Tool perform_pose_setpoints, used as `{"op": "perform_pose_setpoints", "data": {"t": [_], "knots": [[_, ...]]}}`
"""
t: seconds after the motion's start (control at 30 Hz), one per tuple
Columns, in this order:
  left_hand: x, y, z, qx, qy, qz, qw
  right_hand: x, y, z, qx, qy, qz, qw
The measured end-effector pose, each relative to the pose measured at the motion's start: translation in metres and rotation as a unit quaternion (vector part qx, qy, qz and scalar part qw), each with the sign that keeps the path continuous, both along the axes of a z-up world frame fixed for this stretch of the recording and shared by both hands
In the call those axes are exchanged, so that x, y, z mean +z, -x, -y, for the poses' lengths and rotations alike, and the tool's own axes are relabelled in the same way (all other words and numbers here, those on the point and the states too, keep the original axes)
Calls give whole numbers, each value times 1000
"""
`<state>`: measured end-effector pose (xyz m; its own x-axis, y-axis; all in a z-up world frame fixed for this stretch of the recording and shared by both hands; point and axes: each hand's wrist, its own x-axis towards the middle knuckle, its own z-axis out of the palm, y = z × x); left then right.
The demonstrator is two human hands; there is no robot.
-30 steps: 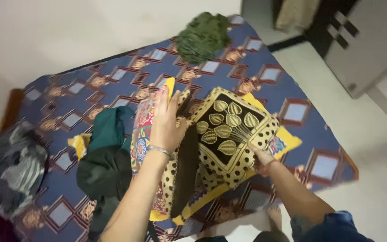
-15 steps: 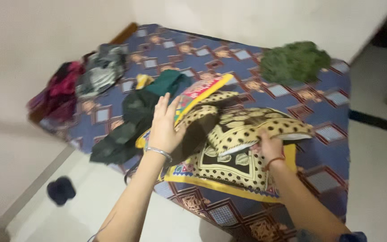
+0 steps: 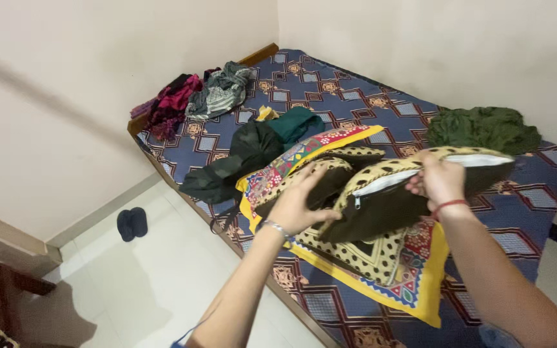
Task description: The person adjusts a floral-patterned cover on a wooden chair, then moves to a bed to handle several decorative pillows. They remove a pillow from a cover, shake it, and place it back inside, then arrange the pillows on the bed.
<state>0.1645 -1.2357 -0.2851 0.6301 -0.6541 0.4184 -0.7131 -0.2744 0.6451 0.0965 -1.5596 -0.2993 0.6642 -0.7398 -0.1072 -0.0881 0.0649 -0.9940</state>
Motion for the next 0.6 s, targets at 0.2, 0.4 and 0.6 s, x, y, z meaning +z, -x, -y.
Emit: {"op": "perform_pose_setpoints", "data": {"t": [0.2, 0.4, 0.6], "knots": [[-69, 2, 79, 5, 53, 18, 998, -52, -39, 7, 84, -30, -58, 994], [-120, -1, 87, 233, 90, -83, 965, -111, -62, 11, 199, -44, -57, 977], [-120, 16, 75, 392, 194, -174, 882, -69, -29, -37, 298, 305, 140, 894]]}}
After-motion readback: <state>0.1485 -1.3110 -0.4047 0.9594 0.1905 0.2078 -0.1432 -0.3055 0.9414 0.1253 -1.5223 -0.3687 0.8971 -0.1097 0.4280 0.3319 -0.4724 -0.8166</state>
